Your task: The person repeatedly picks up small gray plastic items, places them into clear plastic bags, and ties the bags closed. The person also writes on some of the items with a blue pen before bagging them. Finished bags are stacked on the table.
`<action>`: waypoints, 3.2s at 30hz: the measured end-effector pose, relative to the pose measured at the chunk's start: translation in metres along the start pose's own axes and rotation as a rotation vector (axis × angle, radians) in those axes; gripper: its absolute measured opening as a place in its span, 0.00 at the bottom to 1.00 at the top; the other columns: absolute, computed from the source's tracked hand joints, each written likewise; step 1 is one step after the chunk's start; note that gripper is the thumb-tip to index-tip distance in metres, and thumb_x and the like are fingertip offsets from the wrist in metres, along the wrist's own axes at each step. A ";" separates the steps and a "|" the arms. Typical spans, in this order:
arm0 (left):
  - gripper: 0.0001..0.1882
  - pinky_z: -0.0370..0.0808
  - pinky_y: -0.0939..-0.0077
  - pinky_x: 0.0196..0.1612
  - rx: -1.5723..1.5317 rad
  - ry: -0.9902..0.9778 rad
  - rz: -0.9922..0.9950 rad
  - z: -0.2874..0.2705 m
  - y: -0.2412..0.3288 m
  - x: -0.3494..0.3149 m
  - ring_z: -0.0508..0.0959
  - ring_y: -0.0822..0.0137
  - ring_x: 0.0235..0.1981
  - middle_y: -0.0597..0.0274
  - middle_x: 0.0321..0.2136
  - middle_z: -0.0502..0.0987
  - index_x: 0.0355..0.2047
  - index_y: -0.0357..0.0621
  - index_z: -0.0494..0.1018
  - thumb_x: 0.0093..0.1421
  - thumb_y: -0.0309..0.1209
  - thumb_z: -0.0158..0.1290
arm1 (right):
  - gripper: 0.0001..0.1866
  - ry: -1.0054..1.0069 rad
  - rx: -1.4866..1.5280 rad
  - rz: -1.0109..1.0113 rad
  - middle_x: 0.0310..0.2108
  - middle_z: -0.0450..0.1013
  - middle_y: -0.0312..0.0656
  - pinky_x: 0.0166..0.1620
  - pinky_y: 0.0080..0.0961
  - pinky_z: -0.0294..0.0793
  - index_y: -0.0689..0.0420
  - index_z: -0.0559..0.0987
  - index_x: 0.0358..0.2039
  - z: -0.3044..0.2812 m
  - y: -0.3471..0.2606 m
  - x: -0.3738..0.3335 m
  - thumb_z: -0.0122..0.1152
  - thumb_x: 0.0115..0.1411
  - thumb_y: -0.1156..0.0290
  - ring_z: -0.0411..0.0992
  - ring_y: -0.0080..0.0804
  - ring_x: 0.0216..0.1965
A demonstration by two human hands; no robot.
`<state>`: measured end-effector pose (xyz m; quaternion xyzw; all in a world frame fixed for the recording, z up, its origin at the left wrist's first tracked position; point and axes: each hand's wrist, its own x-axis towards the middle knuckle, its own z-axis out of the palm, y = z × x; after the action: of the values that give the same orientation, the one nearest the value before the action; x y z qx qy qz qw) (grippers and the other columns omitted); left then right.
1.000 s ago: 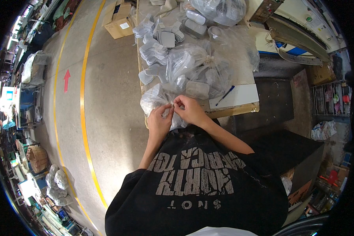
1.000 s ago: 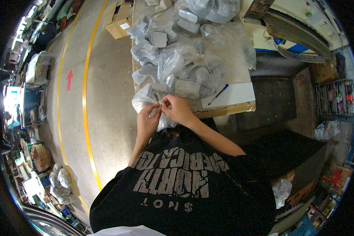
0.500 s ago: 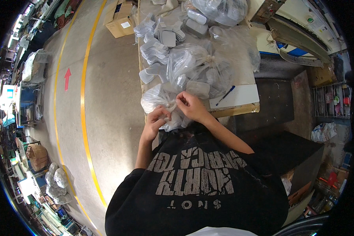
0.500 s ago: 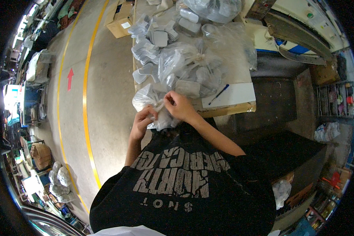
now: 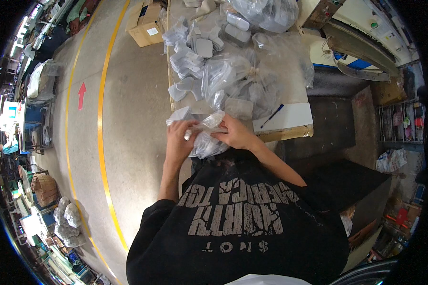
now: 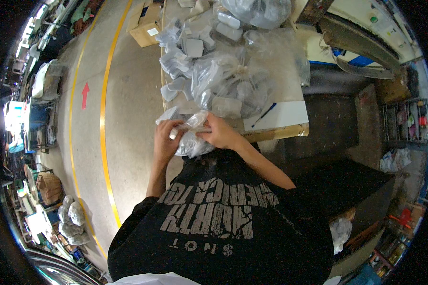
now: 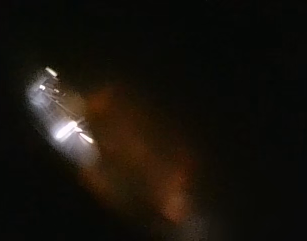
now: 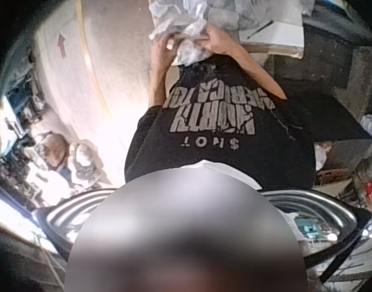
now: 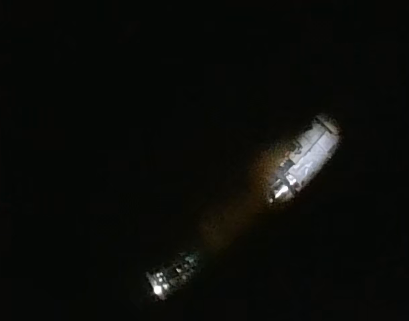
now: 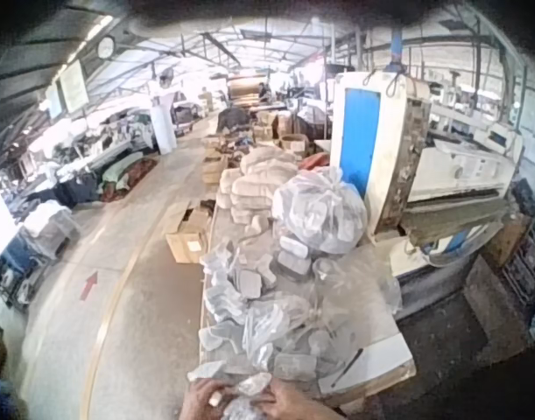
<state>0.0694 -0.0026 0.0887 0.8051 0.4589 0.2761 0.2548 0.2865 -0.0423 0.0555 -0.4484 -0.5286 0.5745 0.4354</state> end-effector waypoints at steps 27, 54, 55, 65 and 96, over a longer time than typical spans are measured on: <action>0.10 0.75 0.57 0.54 -0.463 0.595 0.882 -0.195 0.140 0.051 0.74 0.56 0.48 0.53 0.44 0.72 0.47 0.41 0.71 0.66 0.23 0.52 | 0.19 -0.318 -0.498 0.201 0.34 0.81 0.53 0.40 0.39 0.76 0.58 0.84 0.39 -0.019 -0.059 -0.013 0.54 0.69 0.55 0.79 0.49 0.34; 0.07 0.72 0.57 0.44 -0.222 -0.168 1.136 -0.144 0.199 0.098 0.73 0.61 0.38 0.65 0.32 0.68 0.36 0.52 0.67 0.66 0.31 0.56 | 0.12 -0.270 -0.365 -0.188 0.37 0.79 0.55 0.43 0.43 0.75 0.63 0.79 0.39 -0.002 -0.061 -0.016 0.53 0.70 0.66 0.77 0.56 0.38; 0.07 0.71 0.57 0.44 -0.231 -0.140 1.134 -0.146 0.200 0.098 0.73 0.61 0.38 0.66 0.31 0.67 0.35 0.53 0.67 0.66 0.32 0.56 | 0.12 -0.290 -0.351 -0.201 0.39 0.78 0.54 0.45 0.41 0.75 0.63 0.79 0.40 -0.002 -0.062 -0.015 0.53 0.71 0.66 0.77 0.54 0.39; 0.11 0.70 0.56 0.41 -0.754 0.698 0.646 -0.162 0.224 0.059 0.72 0.63 0.34 0.70 0.27 0.66 0.31 0.57 0.66 0.67 0.35 0.58 | 0.15 -0.533 -0.420 0.040 0.37 0.79 0.52 0.46 0.39 0.74 0.61 0.80 0.41 0.007 -0.041 -0.023 0.51 0.73 0.63 0.78 0.48 0.40; 0.13 0.74 0.50 0.52 0.462 -0.764 -0.078 -0.017 0.028 -0.016 0.80 0.52 0.48 0.52 0.38 0.80 0.45 0.50 0.78 0.59 0.30 0.55 | 0.16 -0.235 -1.164 0.271 0.38 0.82 0.49 0.54 0.59 0.70 0.58 0.80 0.46 -0.035 -0.059 -0.020 0.53 0.70 0.60 0.82 0.48 0.42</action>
<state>0.0685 -0.0264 0.1161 0.8672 0.4116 -0.1609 0.2296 0.3267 -0.0500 0.1138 -0.6096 -0.7387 0.2869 -0.0194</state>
